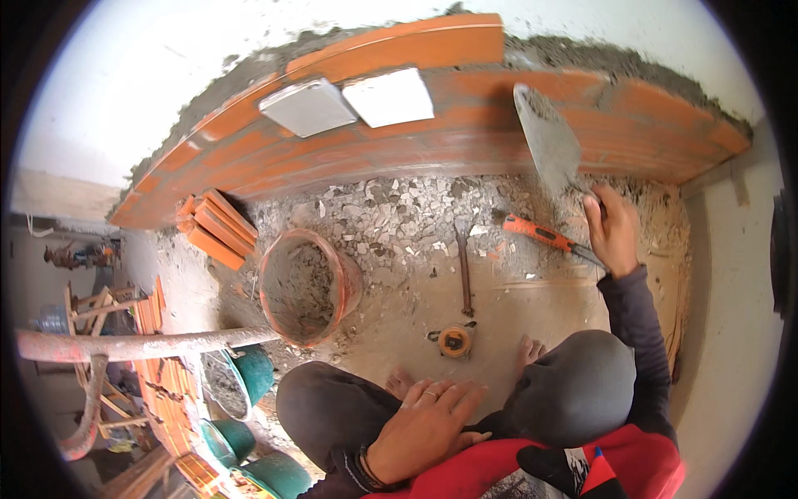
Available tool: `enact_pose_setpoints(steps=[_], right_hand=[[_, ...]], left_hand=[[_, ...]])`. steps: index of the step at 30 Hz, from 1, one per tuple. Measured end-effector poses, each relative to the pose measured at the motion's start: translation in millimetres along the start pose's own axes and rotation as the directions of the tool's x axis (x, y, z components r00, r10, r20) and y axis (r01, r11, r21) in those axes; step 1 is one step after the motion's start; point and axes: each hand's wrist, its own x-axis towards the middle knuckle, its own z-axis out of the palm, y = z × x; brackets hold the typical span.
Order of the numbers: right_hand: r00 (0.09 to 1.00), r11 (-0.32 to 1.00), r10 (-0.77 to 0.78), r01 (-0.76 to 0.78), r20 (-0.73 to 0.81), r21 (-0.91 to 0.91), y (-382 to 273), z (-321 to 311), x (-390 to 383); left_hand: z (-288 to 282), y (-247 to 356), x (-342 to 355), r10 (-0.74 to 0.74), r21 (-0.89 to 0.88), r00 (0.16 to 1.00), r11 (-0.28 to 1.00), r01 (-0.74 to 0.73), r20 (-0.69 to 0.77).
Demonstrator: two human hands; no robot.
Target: The person applies mortar to a wall and lays bricks using a trowel and a brush.
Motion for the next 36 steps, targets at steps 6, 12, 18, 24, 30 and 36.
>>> enact_pose_setpoints(steps=[6,12,18,24,30,36], right_hand=[[0.960,0.999,-0.005,0.017,0.281,-0.042,-90.0,-13.6,27.6],[0.669,0.938,-0.337,0.179,0.663,0.296,-186.2,13.5,68.3],[0.453,0.803,-0.500,0.563,0.738,0.198,-234.0,122.8,49.5],[0.406,0.795,-0.448,0.589,0.797,0.147,-198.7,156.9,4.6],[0.430,0.841,-0.351,0.536,0.831,0.078,-157.6,104.6,21.5],[0.523,0.820,-0.326,0.571,0.787,-0.040,-205.5,56.9,78.7]], left_hand=[[1.9,-2.4,-21.8,0.080,0.015,0.995,0.997,-0.079,-0.065],[21.2,4.8,-40.4,0.129,-0.008,0.960,0.991,-0.135,-0.249],[21.6,-3.5,-65.8,0.100,-0.002,0.896,0.994,-0.112,-0.432],[9.6,-24.2,-85.2,0.088,-0.023,0.884,0.994,-0.111,-0.459],[-31.8,-78.6,-125.7,-0.024,-0.334,0.769,0.909,-0.250,-0.639],[-15.9,-184.5,-172.9,-0.643,-0.583,0.181,0.495,-0.644,-0.745]])
